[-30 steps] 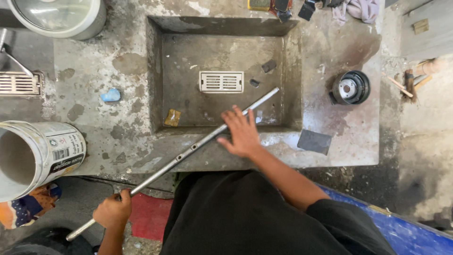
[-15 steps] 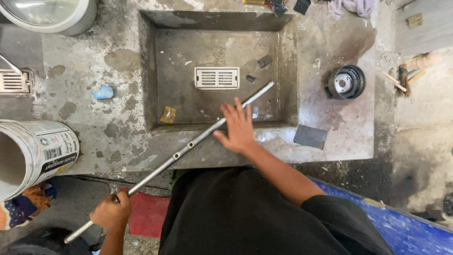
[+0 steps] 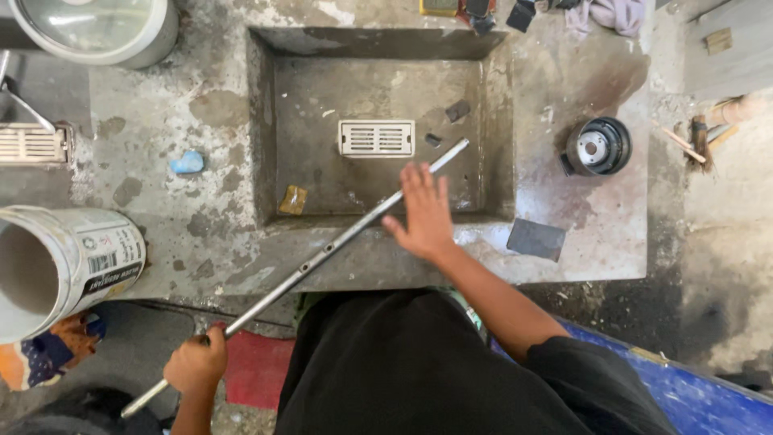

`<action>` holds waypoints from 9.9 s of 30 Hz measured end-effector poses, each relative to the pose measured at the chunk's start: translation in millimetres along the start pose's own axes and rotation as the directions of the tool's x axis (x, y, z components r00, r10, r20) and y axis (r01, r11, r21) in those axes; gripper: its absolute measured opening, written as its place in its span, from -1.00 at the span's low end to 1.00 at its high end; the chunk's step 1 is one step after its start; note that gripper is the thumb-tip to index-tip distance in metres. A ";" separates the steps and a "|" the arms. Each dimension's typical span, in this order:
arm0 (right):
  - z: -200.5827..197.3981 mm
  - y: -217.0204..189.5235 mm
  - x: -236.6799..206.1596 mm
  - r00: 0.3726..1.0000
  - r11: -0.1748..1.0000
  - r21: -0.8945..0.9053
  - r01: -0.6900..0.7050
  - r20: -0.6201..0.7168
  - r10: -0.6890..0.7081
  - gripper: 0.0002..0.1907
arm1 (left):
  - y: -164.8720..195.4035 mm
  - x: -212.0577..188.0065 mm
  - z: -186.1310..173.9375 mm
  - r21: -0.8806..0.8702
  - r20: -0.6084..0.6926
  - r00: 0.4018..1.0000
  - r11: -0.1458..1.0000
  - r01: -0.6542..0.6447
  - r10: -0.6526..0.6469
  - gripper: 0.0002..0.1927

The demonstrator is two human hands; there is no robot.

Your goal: The person scrubs a long metal rod with a small abrasive pad in a concrete sink, then rinses it under running water. The rod is handled with both hands and moved back and forth along its length during scrubbing.

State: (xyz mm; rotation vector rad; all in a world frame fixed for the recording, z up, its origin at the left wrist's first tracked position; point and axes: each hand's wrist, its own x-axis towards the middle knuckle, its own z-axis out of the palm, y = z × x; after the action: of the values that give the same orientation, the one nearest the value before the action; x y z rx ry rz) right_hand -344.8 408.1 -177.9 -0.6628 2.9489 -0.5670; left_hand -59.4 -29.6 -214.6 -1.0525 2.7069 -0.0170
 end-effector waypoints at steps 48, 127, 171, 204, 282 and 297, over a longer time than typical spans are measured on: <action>-16.6 44.5 -0.7 0.996 0.998 -0.047 -0.030 -0.087 0.026 -0.02 | 6.3 24.8 -15.6 0.048 0.143 0.989 0.999 0.023 -0.029 -0.39; -9.4 -7.8 -24.8 0.996 0.993 0.112 0.027 -0.089 -0.017 -0.19 | 18.5 39.0 -36.9 0.051 0.149 0.988 0.998 0.031 -0.038 -0.31; -13.2 38.8 8.2 0.991 0.997 0.057 -0.049 -0.124 0.055 -0.13 | 48.1 78.6 -60.4 -0.223 0.910 0.412 0.892 0.393 0.046 -0.28; -18.2 36.4 -21.6 0.981 0.990 0.083 -0.118 -0.146 0.129 -0.12 | 25.7 -12.1 -23.2 -0.019 -0.203 0.967 0.986 -0.164 0.157 -0.53; -3.7 70.7 81.8 0.901 0.922 0.091 -0.377 -0.195 0.388 0.05 | 27.5 43.4 -56.0 -0.259 0.710 0.663 0.964 -0.064 0.235 -0.53; 8.3 76.8 66.6 0.864 0.904 0.144 -0.404 -0.267 0.428 0.03 | 2.1 19.6 -47.7 -0.110 0.303 0.951 0.994 -0.028 0.060 -0.23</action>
State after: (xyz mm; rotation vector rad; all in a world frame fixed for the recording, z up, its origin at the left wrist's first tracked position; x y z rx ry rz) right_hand -434.6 441.5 -212.8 0.0897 3.1644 -0.7913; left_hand -85.4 -44.6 -172.6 -0.9339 2.4689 0.2756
